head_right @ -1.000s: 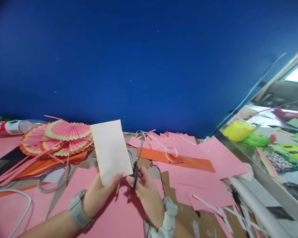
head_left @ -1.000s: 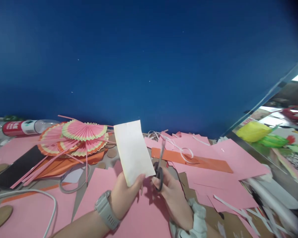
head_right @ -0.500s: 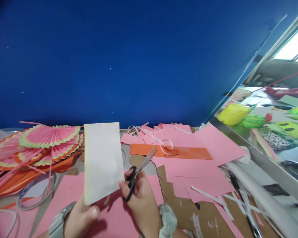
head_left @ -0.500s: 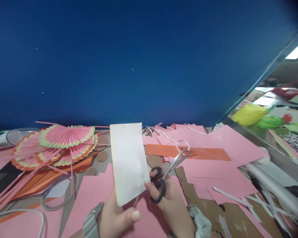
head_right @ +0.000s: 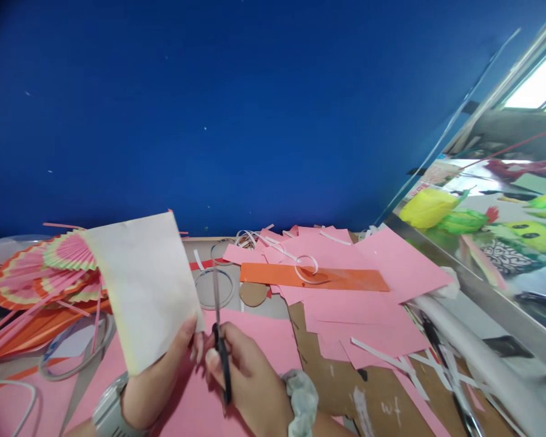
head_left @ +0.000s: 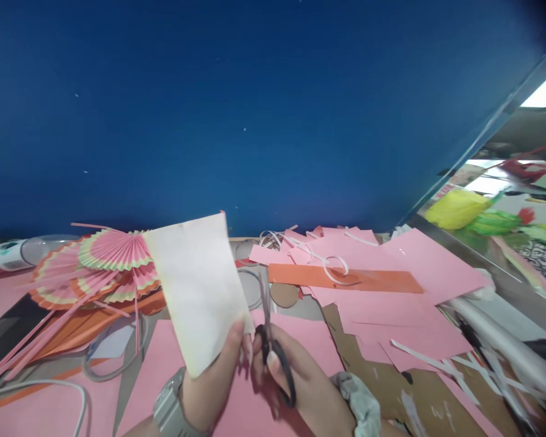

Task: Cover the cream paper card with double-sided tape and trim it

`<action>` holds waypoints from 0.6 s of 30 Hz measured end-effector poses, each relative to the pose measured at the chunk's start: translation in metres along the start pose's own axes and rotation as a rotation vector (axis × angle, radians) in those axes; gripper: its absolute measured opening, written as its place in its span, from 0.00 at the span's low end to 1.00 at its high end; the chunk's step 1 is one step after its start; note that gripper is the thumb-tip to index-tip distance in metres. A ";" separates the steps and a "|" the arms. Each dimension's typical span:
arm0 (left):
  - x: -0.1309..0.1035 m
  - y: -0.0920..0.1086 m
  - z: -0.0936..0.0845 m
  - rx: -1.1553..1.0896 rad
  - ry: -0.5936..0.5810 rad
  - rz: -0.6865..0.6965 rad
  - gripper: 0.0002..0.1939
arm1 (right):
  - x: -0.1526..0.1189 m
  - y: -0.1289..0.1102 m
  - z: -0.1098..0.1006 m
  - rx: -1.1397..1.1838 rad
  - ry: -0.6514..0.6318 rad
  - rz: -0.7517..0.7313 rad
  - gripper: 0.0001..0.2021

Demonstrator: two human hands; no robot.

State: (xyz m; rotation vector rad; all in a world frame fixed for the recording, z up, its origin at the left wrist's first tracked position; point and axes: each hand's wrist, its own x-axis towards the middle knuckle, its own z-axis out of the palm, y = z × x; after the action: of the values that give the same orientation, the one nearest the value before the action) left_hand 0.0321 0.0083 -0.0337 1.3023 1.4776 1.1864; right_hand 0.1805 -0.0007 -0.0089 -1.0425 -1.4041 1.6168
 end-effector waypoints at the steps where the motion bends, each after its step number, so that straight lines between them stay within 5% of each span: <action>1: 0.002 0.001 -0.001 -0.003 -0.007 -0.005 0.18 | 0.000 0.000 0.001 0.004 -0.047 0.009 0.25; 9: 0.010 0.012 -0.004 -0.064 0.050 -0.071 0.25 | 0.002 -0.002 -0.001 -0.050 -0.133 0.110 0.31; 18: 0.002 0.004 0.004 -0.197 -0.093 -0.252 0.26 | 0.003 -0.006 -0.006 -0.183 -0.254 -0.002 0.28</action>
State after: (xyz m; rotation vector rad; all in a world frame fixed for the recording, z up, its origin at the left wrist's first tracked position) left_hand 0.0367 0.0108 -0.0312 0.9933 1.3746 1.0619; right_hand 0.1849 0.0046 -0.0037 -0.9618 -1.7481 1.6889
